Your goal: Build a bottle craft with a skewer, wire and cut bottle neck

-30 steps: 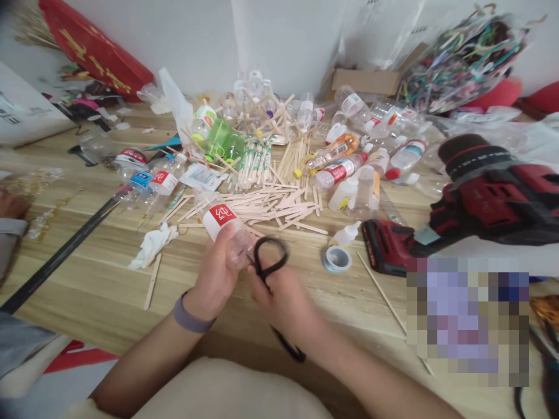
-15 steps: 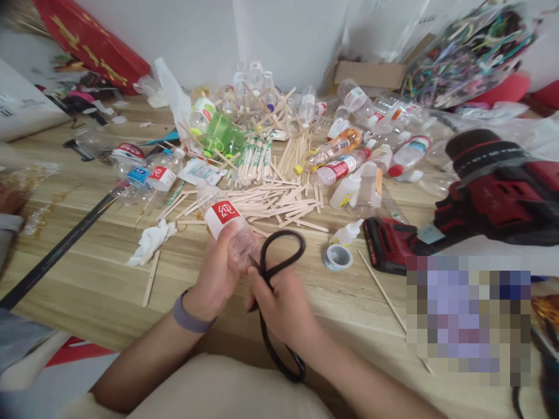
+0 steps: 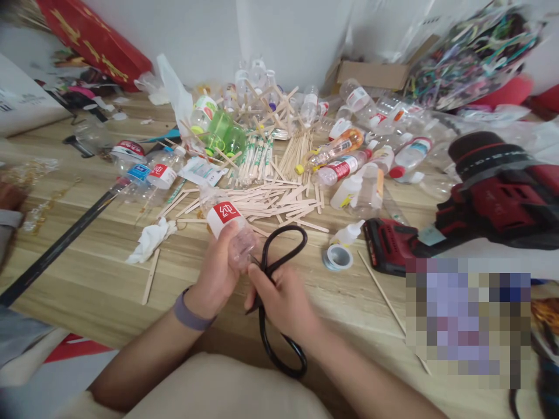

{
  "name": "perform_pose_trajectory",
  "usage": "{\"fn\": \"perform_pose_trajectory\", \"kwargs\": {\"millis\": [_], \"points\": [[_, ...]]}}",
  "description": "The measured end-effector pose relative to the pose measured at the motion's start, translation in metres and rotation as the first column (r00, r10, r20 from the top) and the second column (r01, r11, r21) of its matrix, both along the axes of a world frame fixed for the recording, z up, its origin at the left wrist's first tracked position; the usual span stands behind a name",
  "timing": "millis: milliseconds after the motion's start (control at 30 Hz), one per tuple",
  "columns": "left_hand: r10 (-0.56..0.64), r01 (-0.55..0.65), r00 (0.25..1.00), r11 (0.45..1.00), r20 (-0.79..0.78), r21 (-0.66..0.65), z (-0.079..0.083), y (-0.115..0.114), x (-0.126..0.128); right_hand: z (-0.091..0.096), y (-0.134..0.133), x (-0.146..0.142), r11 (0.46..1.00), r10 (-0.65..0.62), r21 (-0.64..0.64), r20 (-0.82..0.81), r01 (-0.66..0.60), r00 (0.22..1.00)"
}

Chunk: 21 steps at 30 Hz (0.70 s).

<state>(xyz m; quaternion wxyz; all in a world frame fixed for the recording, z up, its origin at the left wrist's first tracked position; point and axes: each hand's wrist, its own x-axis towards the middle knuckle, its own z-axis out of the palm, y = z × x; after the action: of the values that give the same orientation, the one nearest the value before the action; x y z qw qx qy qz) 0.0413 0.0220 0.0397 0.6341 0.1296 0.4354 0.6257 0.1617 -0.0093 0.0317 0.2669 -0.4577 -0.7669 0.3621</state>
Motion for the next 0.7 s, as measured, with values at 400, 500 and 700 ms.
{"fn": "perform_pose_trajectory", "kwargs": {"millis": [400,500,700], "points": [[0.083,-0.083,0.996,0.996,-0.015,0.036,0.001,0.000,0.002,-0.002,0.007,0.010,0.999,-0.024,0.044,-0.012,0.024,1.000],[0.060,-0.058,0.997,0.997,-0.044,0.059,0.001,-0.001,0.002,0.002,0.001,-0.001,0.999,0.011,-0.034,-0.065,-0.014,0.998],[0.068,-0.065,0.996,0.996,-0.053,0.053,0.003,-0.001,0.002,0.004,0.005,0.002,1.000,-0.001,-0.004,0.007,0.001,1.000]]}}
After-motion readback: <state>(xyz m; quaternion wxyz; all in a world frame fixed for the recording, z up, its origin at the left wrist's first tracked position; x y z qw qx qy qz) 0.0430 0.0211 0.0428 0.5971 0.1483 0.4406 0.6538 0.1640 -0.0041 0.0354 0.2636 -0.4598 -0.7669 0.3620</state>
